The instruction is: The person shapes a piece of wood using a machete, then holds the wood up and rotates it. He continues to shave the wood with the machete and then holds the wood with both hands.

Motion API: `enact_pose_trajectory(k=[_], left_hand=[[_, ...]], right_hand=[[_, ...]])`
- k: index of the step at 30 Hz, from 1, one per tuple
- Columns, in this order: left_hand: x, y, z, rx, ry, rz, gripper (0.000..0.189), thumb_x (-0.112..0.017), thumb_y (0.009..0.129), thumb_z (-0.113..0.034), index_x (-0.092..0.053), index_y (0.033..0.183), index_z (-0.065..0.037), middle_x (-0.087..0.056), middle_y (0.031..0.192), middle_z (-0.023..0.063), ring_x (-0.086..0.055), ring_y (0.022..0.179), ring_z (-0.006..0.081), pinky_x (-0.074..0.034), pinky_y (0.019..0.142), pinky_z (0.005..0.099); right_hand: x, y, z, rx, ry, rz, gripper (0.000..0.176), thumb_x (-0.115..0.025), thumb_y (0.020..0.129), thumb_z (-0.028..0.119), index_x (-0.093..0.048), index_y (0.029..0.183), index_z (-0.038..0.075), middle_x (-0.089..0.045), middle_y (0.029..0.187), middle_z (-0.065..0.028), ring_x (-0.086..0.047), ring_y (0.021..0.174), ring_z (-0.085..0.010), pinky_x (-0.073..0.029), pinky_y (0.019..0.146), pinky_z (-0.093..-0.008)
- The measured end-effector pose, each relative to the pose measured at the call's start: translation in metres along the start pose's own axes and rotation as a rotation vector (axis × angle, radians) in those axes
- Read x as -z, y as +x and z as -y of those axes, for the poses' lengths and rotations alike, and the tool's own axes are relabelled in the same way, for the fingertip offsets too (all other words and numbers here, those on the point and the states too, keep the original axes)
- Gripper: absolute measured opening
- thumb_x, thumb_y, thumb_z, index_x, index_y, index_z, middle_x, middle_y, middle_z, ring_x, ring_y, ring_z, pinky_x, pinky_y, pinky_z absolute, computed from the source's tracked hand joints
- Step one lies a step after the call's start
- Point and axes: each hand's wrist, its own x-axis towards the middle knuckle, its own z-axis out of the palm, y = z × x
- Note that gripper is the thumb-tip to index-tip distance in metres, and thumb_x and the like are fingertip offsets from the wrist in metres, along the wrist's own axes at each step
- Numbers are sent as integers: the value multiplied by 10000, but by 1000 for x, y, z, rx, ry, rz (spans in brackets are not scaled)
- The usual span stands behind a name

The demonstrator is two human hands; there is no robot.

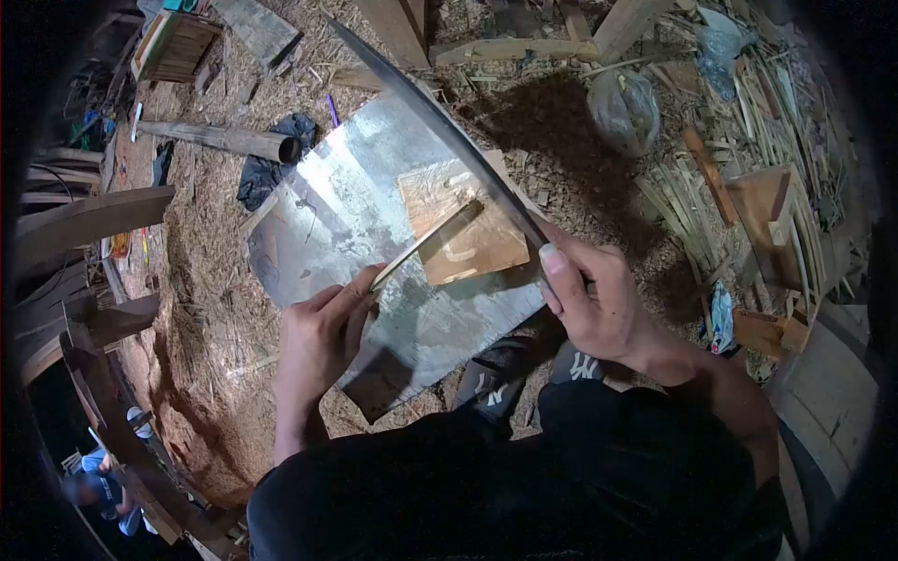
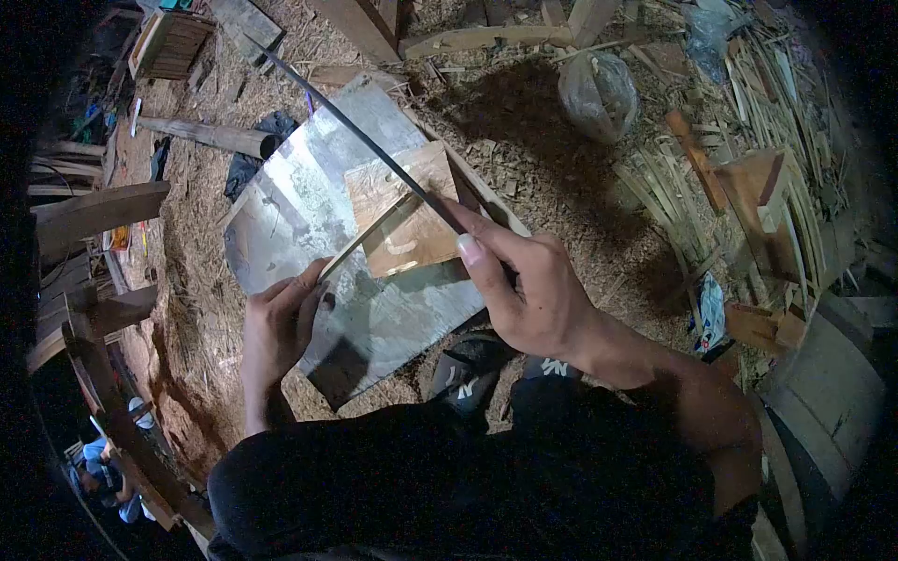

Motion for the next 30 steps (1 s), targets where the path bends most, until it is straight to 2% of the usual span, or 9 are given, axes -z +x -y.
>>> enact_pose_trajectory(k=[3, 7, 9, 17, 19, 23, 24, 28, 30], left_hand=[[5, 1, -2, -2, 36, 16, 419, -717, 915, -86, -688, 1326, -160, -678, 738, 111, -670, 581, 289, -526, 543, 403], [1, 2, 0, -25, -9, -20, 404, -720, 917, -96, -694, 1316, -154, -685, 741, 109, -671, 570, 285, -526, 538, 402], [-1, 2, 0, -8, -8, -11, 400, -721, 918, -97, -696, 1313, -151, -685, 738, 113, -672, 569, 287, -526, 537, 401], [0, 1, 2, -10, 22, -13, 396, -726, 915, -111, -696, 1309, -142, -683, 738, 119, -669, 567, 298, -529, 540, 407], [1, 0, 2, 3, 14, 14, 398, -720, 918, -112, -694, 1313, -152, -680, 742, 120, -670, 574, 303, -531, 543, 411], [3, 3, -2, 3, 49, 22, 401, -712, 925, -110, -691, 1320, -167, -676, 744, 123, -675, 586, 305, -530, 545, 412], [3, 3, -2, 9, 42, 19, 402, -713, 925, -110, -691, 1322, -170, -675, 748, 125, -674, 587, 305, -529, 545, 412], [-1, 2, -2, 19, -47, -13, 410, -717, 924, -103, -688, 1327, -171, -673, 744, 129, -671, 581, 302, -525, 544, 409], [1, 1, -3, 24, -19, 2, 413, -716, 923, -96, -687, 1328, -169, -673, 739, 128, -674, 582, 298, -526, 546, 406]], right_hand=[[0, 4, 2, -146, -194, 90, 431, -466, 1067, 179, -553, 1423, -46, -736, 910, -272, -763, 782, -235, -578, 644, -362], [2, 4, 8, -267, -135, 126, 440, -461, 1068, 189, -549, 1420, -61, -728, 838, -253, -739, 704, -204, -555, 593, -347], [0, 1, 0, 42, -68, -1, 439, -457, 1067, 184, -550, 1419, -62, -723, 810, -233, -710, 644, -192, -532, 553, -343], [1, 5, 7, -191, -190, 96, 441, -457, 1075, 199, -549, 1411, -72, -744, 946, -261, -770, 846, -282, -580, 664, -379], [-3, 1, 0, 22, -42, -23, 432, -461, 1074, 193, -552, 1424, -43, -742, 946, -265, -770, 824, -262, -578, 652, -368], [1, 4, 0, -150, -251, 104, 445, -461, 1075, 189, -527, 1456, -30, -689, 731, -182, -688, 618, -169, -518, 541, -357], [-1, 4, -4, -91, -218, 79, 452, -458, 1076, 188, -516, 1464, -35, -636, 655, -127, -630, 540, -145, -478, 490, -358], [2, 2, 1, -91, -134, 66, 445, -455, 1074, 183, -525, 1468, -12, -613, 625, -110, -612, 515, -129, -461, 463, -355], [-1, 1, -4, 62, -107, -12, 438, -452, 1076, 182, -535, 1463, -6, -598, 608, -89, -598, 501, -116, -448, 445, -347]])
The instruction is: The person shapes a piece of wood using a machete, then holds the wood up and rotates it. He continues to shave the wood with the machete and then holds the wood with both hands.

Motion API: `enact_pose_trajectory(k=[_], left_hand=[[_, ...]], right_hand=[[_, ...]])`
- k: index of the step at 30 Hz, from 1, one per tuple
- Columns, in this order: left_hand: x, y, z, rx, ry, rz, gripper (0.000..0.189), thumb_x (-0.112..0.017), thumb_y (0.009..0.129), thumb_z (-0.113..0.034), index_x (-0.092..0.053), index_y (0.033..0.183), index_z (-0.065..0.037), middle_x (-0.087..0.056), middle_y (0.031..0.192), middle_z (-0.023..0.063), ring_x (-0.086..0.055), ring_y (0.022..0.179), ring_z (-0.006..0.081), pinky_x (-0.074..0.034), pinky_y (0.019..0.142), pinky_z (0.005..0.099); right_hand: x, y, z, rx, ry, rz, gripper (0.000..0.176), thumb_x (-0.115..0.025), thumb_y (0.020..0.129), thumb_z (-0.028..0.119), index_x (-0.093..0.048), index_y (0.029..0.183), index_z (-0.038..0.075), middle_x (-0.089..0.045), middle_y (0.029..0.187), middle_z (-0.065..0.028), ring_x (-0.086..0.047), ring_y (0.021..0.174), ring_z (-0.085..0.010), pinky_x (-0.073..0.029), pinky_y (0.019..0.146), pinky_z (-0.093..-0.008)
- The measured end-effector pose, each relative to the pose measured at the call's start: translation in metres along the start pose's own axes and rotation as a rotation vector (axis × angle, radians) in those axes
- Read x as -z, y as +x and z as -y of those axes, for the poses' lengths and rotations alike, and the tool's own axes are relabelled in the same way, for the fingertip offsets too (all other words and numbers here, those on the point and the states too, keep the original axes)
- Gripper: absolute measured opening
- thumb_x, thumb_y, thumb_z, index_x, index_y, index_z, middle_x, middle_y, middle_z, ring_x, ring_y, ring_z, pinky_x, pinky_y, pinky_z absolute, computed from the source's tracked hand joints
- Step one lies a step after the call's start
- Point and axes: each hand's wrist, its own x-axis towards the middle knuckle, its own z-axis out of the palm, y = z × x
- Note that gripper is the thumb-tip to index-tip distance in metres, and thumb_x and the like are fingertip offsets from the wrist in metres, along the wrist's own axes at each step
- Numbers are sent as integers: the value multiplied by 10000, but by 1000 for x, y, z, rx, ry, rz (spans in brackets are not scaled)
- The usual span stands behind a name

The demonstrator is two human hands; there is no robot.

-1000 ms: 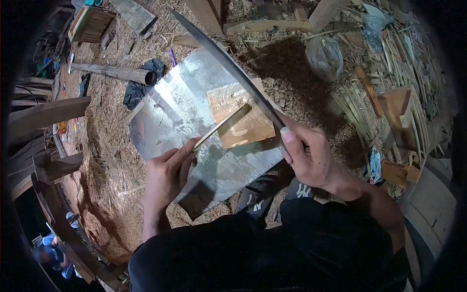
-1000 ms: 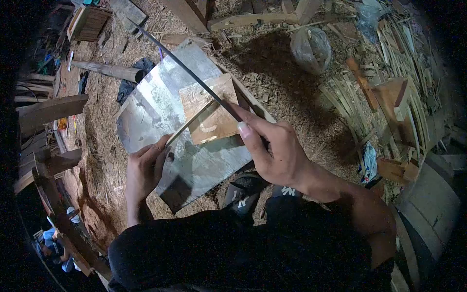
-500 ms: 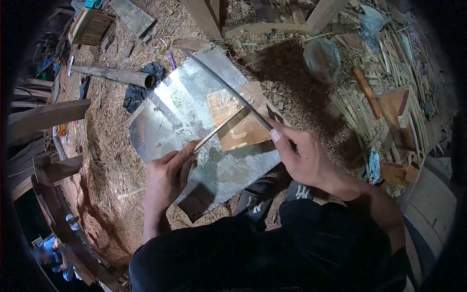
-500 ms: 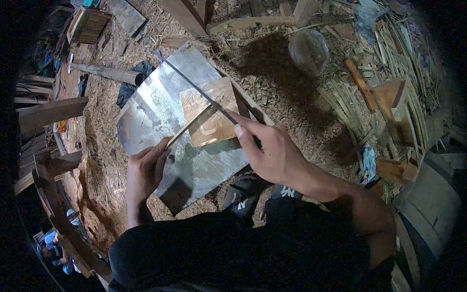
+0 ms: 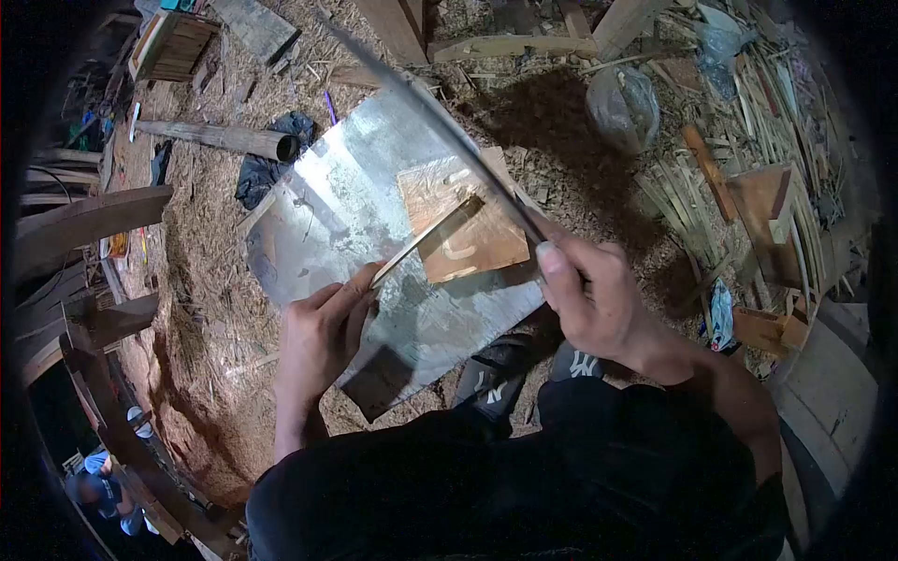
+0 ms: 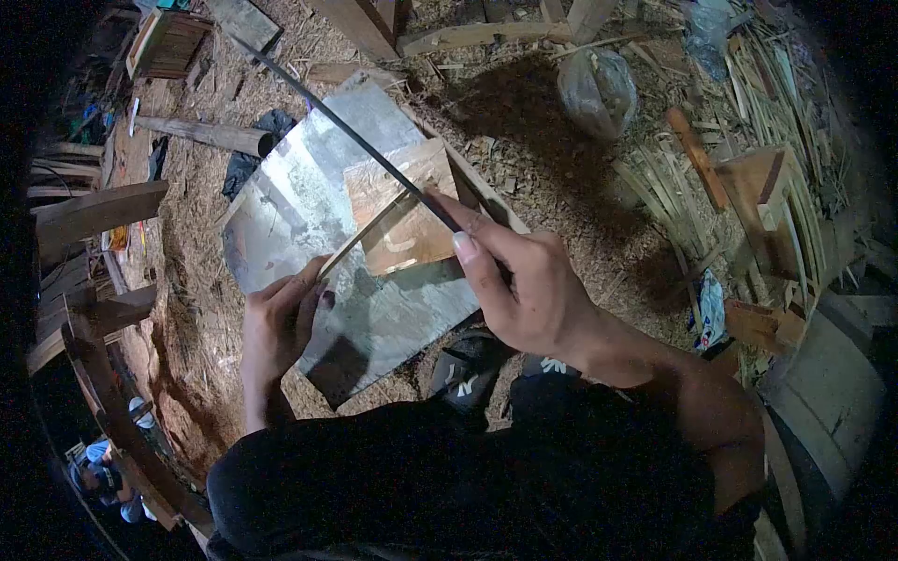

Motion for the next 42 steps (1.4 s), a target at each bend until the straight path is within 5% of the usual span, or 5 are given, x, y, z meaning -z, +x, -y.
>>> enact_pose_trajectory(k=[15, 18, 21, 25, 42], left_hand=[[-3, 1, 6, -40, 32, -4, 407, -710, 921, -91, -690, 1323, -153, -687, 735, 122, -686, 578, 286, -540, 552, 406], [-2, 0, 1, -3, -9, 8, 401, -707, 926, -93, -691, 1321, -156, -699, 755, 129, -696, 594, 292, -545, 559, 408], [1, 1, 1, -9, 14, 8, 403, -704, 928, -91, -689, 1324, -159, -709, 772, 134, -703, 609, 297, -549, 567, 406], [-3, 1, 3, -11, -42, -11, 421, -703, 924, -85, -681, 1336, -171, -701, 757, 129, -703, 617, 298, -547, 571, 402], [-3, 2, -1, -3, -45, -14, 404, -691, 923, -54, -687, 1319, -134, -703, 761, 129, -717, 640, 293, -552, 587, 391]], right_hand=[[3, 1, 5, -198, -179, 118, 439, -445, 1075, 165, -522, 1454, -44, -670, 670, -155, -669, 568, -152, -505, 509, -334], [0, -1, 4, -19, 19, 5, 435, -449, 1075, 170, -529, 1462, -12, -708, 750, -190, -702, 621, -163, -528, 542, -340], [2, 1, 4, -221, -148, 118, 436, -457, 1074, 176, -527, 1467, 0, -731, 834, -221, -724, 667, -178, -545, 561, -343], [2, -1, 5, -170, -51, 48, 427, -470, 1071, 177, -543, 1453, 0, -652, 668, -167, -655, 552, -159, -484, 496, -350], [1, -2, -2, -136, -145, 45, 434, -467, 1071, 170, -531, 1465, 0, -681, 717, -190, -647, 557, -140, -484, 490, -335]])
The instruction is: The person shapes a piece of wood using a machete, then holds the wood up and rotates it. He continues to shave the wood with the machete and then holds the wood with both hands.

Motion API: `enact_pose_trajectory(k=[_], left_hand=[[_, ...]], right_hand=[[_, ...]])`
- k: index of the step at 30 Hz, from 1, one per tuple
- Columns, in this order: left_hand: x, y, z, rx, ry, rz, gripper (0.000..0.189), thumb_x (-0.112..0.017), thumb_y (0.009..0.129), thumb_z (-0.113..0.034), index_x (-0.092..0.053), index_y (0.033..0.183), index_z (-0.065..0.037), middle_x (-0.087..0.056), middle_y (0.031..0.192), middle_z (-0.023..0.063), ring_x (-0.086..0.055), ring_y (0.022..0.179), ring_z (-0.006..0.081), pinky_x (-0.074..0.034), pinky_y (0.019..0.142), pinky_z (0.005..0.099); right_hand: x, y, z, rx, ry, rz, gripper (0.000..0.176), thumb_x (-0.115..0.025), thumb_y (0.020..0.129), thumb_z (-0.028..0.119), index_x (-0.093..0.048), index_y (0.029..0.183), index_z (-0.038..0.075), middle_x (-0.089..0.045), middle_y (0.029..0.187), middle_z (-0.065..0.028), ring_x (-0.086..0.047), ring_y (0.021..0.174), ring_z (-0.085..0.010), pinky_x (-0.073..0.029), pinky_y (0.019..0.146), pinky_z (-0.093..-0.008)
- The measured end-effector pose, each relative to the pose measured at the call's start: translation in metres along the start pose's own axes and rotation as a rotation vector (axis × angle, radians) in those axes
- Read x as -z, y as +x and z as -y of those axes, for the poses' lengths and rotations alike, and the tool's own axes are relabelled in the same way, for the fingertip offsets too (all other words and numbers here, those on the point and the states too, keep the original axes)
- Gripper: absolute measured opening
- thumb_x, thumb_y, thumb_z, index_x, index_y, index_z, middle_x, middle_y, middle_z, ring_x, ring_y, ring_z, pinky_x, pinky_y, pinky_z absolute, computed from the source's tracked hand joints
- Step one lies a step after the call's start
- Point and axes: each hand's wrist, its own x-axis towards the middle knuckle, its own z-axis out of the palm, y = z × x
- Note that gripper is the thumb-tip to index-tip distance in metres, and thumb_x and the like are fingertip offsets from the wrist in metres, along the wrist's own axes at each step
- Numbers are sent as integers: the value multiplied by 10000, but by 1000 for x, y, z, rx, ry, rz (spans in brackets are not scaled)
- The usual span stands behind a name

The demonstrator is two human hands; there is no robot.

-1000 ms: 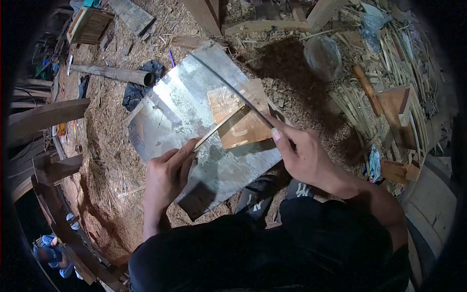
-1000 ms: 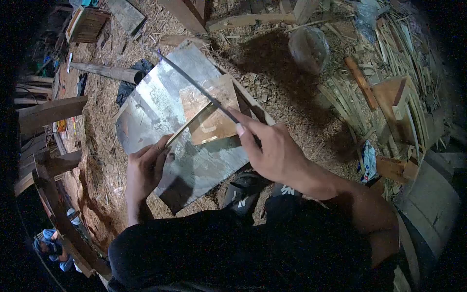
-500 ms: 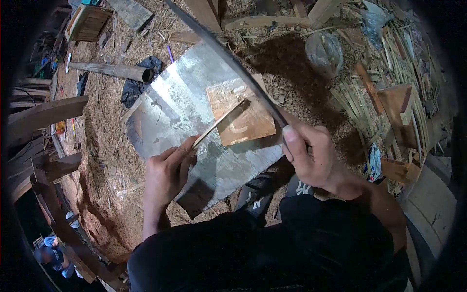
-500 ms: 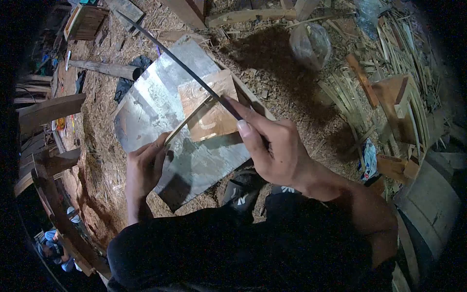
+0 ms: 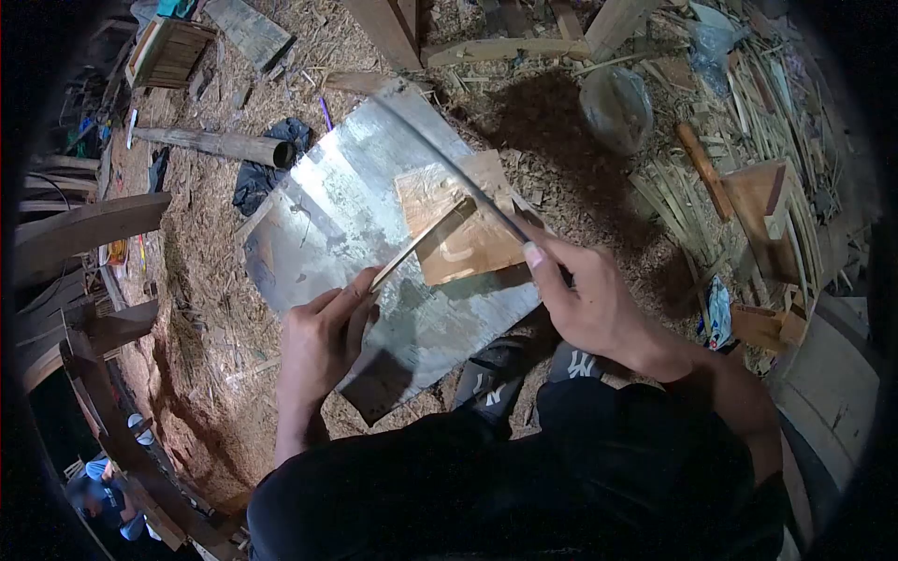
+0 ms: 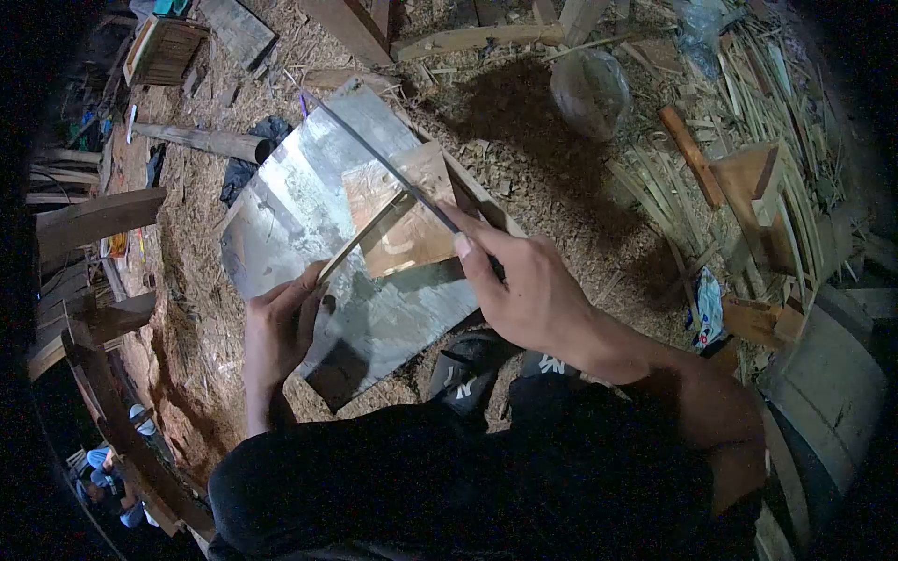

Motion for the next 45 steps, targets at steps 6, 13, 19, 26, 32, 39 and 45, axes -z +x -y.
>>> enact_pose_trajectory(k=[6, 13, 19, 26, 32, 39, 45], left_hand=[[2, -3, 0, 3, 13, 14, 400, -697, 919, -55, -688, 1313, -120, -704, 768, 142, -716, 645, 303, -554, 590, 390], [0, -2, -1, 17, -15, 21, 408, -702, 910, -46, -692, 1311, -123, -711, 791, 162, -719, 644, 310, -553, 587, 397], [4, 1, -10, 10, 97, 26, 444, -725, 903, -95, -694, 1337, -179, -590, 689, 98, -606, 544, 264, -492, 534, 404], [0, -1, -4, -34, 151, -32, 429, -719, 905, -55, -716, 1316, -176, -523, 688, 84, -509, 529, 217, -438, 521, 367], [-3, 0, 2, -52, 168, -65, 460, -782, 873, -165, -712, 1323, -225, -472, 667, 50, -498, 534, 214, -445, 527, 379], [-1, -1, 8, -72, 143, -27, 463, -784, 874, -154, -711, 1326, -218, -474, 642, 56, -505, 517, 206, -442, 509, 378], [1, 3, 8, -8, 1, 21, 401, -748, 912, -117, -721, 1308, -169, -567, 624, 95, -553, 493, 209, -464, 499, 376]], right_hand=[[-2, 0, 2, -78, 8, 53, 430, -475, 1070, 177, -538, 1470, 33, -647, 671, -176, -636, 529, -155, -483, 509, -347], [-1, -2, 1, 99, 135, -91, 426, -479, 1068, 176, -547, 1463, 32, -648, 682, -202, -669, 560, -178, -485, 514, -358], [6, -4, -3, -207, 44, 159, 432, -471, 1072, 179, -538, 1454, -10, -720, 807, -211, -731, 694, -204, -543, 605, -370], [0, -10, -18, -112, 130, 41, 426, -466, 1072, 173, -541, 1436, -34, -677, 1266, -281, -653, 1219, -328, -529, 985, -395], [-1, -10, -20, -124, 174, 43, 426, -459, 1075, 178, -542, 1434, -34, -665, 1291, -280, -634, 1244, -343, -513, 1021, -398], [3, -9, -15, -43, 152, 70, 448, -455, 1066, 143, -488, 1482, -20, -634, 1347, -265, -607, 1278, -333, -512, 1027, -393], [8, -6, -12, 35, 132, 113, 504, -456, 1051, 106, -413, 1544, 13, -577, 1445, -216, -732, 929, -245, -576, 758, -350]])
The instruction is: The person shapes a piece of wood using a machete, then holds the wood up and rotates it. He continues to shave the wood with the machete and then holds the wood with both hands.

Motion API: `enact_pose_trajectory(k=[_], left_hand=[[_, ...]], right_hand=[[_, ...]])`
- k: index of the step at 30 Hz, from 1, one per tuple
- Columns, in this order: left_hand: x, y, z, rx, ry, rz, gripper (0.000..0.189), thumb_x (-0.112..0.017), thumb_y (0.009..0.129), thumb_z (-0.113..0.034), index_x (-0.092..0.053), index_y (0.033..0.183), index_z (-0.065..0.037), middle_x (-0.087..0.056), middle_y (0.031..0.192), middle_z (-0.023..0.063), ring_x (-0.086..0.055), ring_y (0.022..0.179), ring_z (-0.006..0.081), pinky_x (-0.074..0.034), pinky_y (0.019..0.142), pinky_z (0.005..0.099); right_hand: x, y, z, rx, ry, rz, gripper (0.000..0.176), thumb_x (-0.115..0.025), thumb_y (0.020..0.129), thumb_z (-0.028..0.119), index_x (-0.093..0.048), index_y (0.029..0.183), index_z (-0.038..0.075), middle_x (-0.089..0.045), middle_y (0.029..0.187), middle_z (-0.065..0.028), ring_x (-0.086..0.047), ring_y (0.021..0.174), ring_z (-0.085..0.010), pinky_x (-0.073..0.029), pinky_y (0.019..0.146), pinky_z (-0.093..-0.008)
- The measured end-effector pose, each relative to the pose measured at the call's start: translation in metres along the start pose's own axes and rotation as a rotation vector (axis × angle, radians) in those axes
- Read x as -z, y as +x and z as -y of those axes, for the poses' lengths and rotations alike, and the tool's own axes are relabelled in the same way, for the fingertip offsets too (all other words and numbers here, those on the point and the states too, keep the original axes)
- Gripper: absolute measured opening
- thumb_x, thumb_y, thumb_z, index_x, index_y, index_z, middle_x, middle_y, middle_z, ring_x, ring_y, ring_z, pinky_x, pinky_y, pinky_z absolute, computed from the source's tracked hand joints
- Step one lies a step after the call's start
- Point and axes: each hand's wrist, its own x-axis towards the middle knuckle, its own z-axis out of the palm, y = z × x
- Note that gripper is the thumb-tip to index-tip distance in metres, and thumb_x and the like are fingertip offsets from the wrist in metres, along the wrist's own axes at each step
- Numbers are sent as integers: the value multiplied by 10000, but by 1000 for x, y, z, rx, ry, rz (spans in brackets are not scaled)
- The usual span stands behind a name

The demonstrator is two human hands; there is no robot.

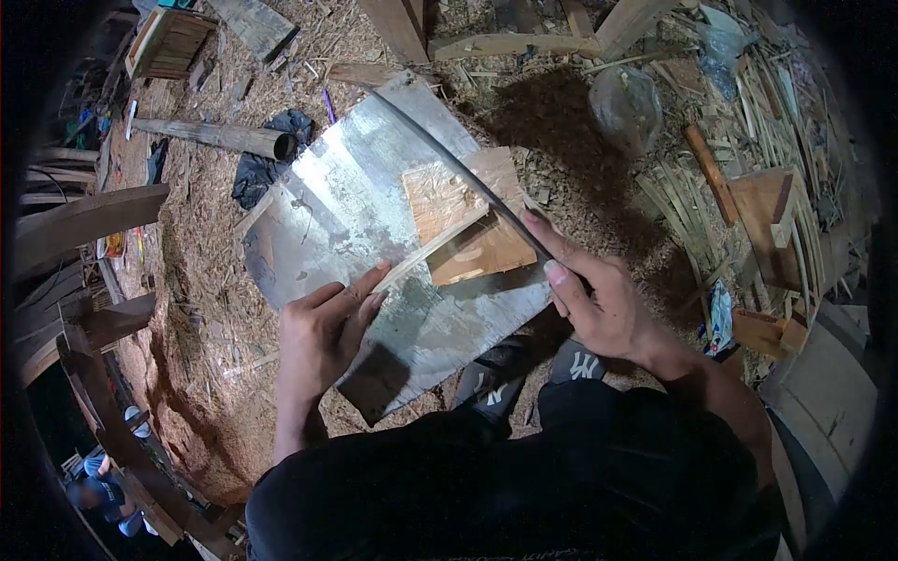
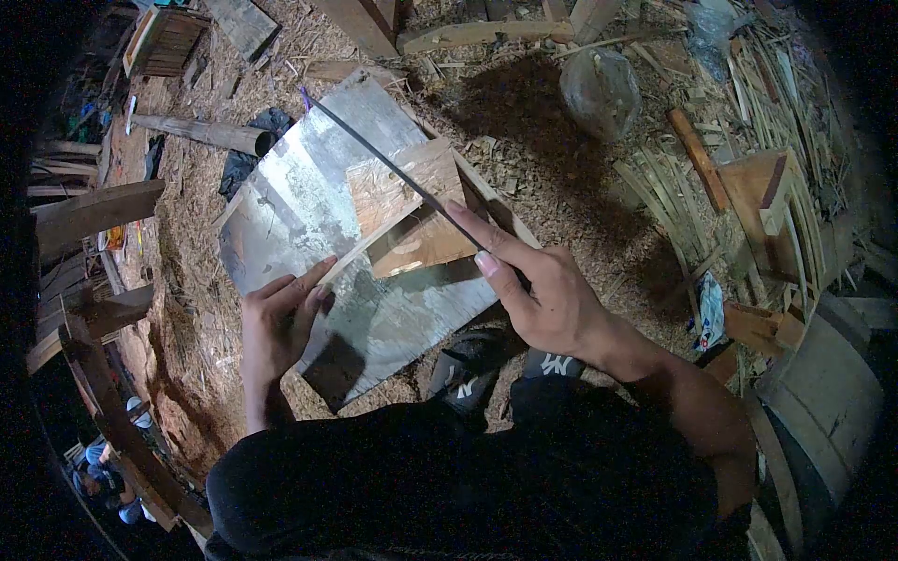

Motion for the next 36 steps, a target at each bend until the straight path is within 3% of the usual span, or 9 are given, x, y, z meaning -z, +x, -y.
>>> enact_pose_trajectory(k=[4, 17, 19, 20, 22, 26, 32, 33, 36], left_hand=[[0, 2, -2, 54, -119, 19, 350, -723, 936, -98, -732, 1284, -131, -655, 665, 124, -603, 523, 187, -487, 517, 351], [-1, 3, -3, 57, -177, 4, 313, -716, 943, -74, -746, 1252, -111, -691, 697, 150, -630, 547, 169, -493, 525, 328], [1, 4, -6, 57, -138, 6, 311, -706, 944, -57, -746, 1248, -107, -690, 697, 150, -626, 549, 154, -491, 522, 324], [-1, 4, -6, 53, -138, 6, 311, -706, 944, -57, -746, 1248, -107, -690, 697, 150, -626, 549, 154, -491, 522, 324], [-5, 1, -6, 91, -200, -6, 296, -693, 948, -43, -750, 1235, -91, -689, 696, 151, -626, 557, 140, -490, 520, 320], [-2, 0, -9, 119, -184, 10, 274, -687, 956, -46, -755, 1219, -76, -695, 704, 158, -652, 586, 135, -496, 526, 310], [-2, 0, -13, 133, -202, 24, 281, -683, 946, -13, -745, 1218, -38, -733, 764, 169, -709, 659, 145, -539, 577, 297], [-1, 2, -17, 137, -199, 32, 281, -679, 944, -6, -745, 1217, -35, -737, 771, 170, -714, 668, 149, -545, 587, 296], [-1, 0, -16, 112, -177, 20, 285, -672, 945, 1, -743, 1219, -35, -741, 775, 174, -725, 684, 156, -551, 600, 295]], right_hand=[[-2, -1, -4, 201, 142, -120, 517, -455, 1053, 103, -407, 1566, 70, -597, 1432, -194, -611, 525, -105, -489, 481, -295], [-9, -2, -2, 95, 147, -126, 496, -425, 1079, 142, -408, 1572, 89, -680, 1304, -223, -560, 549, -72, -470, 492, -280], [-9, -1, -2, -103, 75, 13, 496, -363, 1089, 140, -382, 1575, 42, -559, 691, -16, -509, 571, -67, -425, 493, -246], [-6, -2, -2, -103, 73, 9, 496, -363, 1089, 140, -382, 1575, 42, -559, 691, -16, -509, 571, -67, -425, 493, -246], [-3, -3, -1, -86, 125, 0, 485, -387, 1089, 142, -396, 1551, -3, -653, 1359, -210, -573, 562, -86, -495, 514, -284], [-7, -6, -1, 120, 361, -172, 485, -388, 1096, 174, -399, 1553, 14, -587, 1431, -248, -569, 536, -100, -516, 516, -289], [-8, -3, -3, -29, 191, -72, 508, -334, 1106, 188, -341, 1600, 70, -506, 632, 10, -438, 534, -64, -415, 491, -257], [-1, -4, 7, -21, 254, -100, 486, -380, 1098, 210, -421, 1536, 2, -590, 1446, -196, -627, 580, -95, -545, 565, -237], [-8, -6, 4, -57, 147, -42, 488, -393, 1099, 208, -414, 1540, 1, -611, 1417, -206, -644, 598, -117, -558, 581, -280]])
